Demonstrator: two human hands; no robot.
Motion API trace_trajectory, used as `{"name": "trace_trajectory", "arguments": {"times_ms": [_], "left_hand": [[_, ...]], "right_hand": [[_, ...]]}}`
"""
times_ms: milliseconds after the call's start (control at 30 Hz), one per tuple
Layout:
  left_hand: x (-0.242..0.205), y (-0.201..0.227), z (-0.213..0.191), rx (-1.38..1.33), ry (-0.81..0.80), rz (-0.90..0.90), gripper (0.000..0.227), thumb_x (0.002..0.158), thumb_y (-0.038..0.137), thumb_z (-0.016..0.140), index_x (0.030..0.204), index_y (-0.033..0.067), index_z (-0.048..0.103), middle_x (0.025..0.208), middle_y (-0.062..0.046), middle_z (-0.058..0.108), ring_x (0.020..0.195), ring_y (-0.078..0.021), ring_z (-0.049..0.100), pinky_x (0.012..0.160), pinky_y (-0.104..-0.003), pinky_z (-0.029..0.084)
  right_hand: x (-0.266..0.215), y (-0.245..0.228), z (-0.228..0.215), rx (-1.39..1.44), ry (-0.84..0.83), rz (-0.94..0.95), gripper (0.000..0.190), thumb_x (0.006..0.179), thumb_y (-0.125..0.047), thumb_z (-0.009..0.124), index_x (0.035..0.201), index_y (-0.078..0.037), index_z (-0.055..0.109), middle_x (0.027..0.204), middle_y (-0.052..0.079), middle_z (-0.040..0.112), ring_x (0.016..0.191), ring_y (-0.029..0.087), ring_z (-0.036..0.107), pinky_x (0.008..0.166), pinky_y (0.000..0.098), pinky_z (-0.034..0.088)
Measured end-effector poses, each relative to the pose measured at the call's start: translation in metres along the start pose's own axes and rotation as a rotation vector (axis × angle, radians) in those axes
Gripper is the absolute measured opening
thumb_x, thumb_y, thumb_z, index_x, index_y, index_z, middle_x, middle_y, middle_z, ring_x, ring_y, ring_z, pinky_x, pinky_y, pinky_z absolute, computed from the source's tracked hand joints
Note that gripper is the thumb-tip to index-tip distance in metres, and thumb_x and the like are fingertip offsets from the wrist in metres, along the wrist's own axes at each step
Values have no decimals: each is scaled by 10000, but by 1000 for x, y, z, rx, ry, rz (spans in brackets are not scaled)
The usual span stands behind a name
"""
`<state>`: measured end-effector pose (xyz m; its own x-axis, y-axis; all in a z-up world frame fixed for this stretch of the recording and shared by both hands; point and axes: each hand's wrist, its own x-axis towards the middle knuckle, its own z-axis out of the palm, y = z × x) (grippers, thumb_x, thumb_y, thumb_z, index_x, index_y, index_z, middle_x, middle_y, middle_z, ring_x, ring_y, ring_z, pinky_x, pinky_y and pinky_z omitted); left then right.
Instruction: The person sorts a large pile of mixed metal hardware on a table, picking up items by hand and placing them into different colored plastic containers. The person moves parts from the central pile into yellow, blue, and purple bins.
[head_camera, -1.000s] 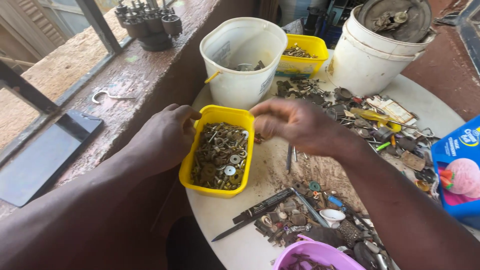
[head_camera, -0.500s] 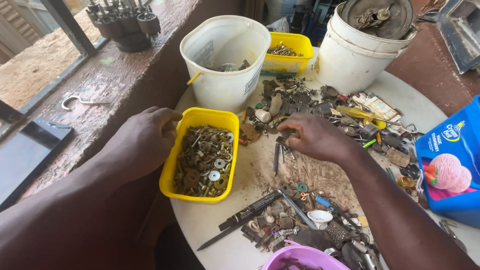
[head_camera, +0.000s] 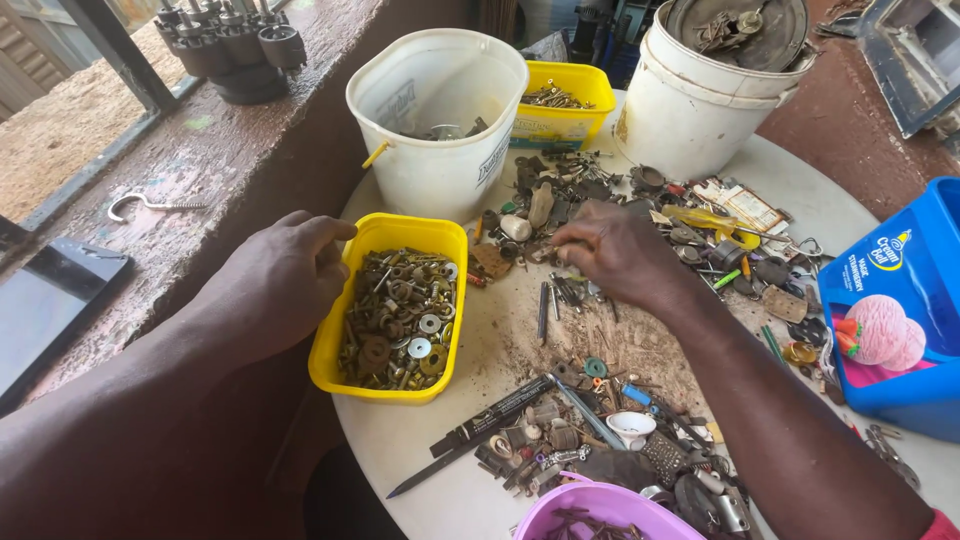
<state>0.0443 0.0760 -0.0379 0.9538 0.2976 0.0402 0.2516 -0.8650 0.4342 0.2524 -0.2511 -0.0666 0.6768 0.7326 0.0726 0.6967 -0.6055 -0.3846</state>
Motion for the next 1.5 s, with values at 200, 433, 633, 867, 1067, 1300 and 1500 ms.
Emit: {"name": "trace_trajectory", "arguments": {"times_ms": [200, 433, 633, 867, 1067, 1300, 1500], "left_hand": [[-1, -1, 0, 8, 0, 7, 501, 907, 173, 684, 1407, 152, 702, 1087, -137, 711, 1025, -388, 756, 796, -527, 635], [-3, 6, -4, 22, -31, -29, 499, 935, 174, 656, 1433, 154, 688, 1138, -145, 715, 1054, -380, 757, 813, -511, 637], [0, 4, -3, 12, -28, -18, 480, 949, 170, 634, 1425, 150, 691, 1145, -161, 712, 1063, -406, 747, 823, -531, 632], [3, -2, 1, 21, -5, 25, 475, 945, 156, 636, 1416, 130, 695, 1119, -172, 711, 1036, -412, 751, 790, -524, 635], [2, 0, 3, 9, 13, 37, 464, 941, 146, 631, 1399, 125, 703, 1105, -172, 710, 1026, -414, 748, 782, -534, 633], [-4, 10, -2, 28, 4, 21, 488, 961, 165, 486, 1403, 131, 690, 1327, -110, 687, 1194, -332, 678, 1043, -463, 520], [-1, 0, 3, 42, 30, 48, 472, 930, 163, 600, 1391, 135, 702, 1195, -139, 692, 1068, -385, 716, 885, -502, 580]], "right_hand": [[0, 19, -24, 353, -8, 156, 236, 1076, -162, 639, 1254, -29, 720, 1038, 166, 748, 876, 238, 712, 752, 350, 571], [0, 50, -25, 677, -16, 164, 223, 1021, -117, 682, 1191, 26, 696, 846, 159, 776, 494, 91, 613, 426, 179, 463], [3, 63, -27, 656, -39, 136, 225, 1033, -51, 623, 1233, 12, 704, 923, 181, 782, 571, 129, 656, 497, 214, 512], [-20, 22, -51, 604, -207, 207, 209, 1041, -35, 584, 1201, 22, 708, 990, 200, 782, 626, 158, 667, 550, 241, 542], [-56, -33, -70, 534, -456, 185, 253, 989, -101, 672, 1177, -9, 812, 931, 215, 841, 626, 229, 728, 598, 349, 636], [-69, -78, -88, 99, -618, 252, 399, 894, -366, 744, 1245, -250, 893, 847, -36, 885, 573, 110, 740, 611, 270, 599], [-44, -45, -80, 5, -292, 368, 322, 1046, -243, 620, 1286, -185, 825, 1003, 123, 825, 827, 252, 742, 764, 396, 574]]}}
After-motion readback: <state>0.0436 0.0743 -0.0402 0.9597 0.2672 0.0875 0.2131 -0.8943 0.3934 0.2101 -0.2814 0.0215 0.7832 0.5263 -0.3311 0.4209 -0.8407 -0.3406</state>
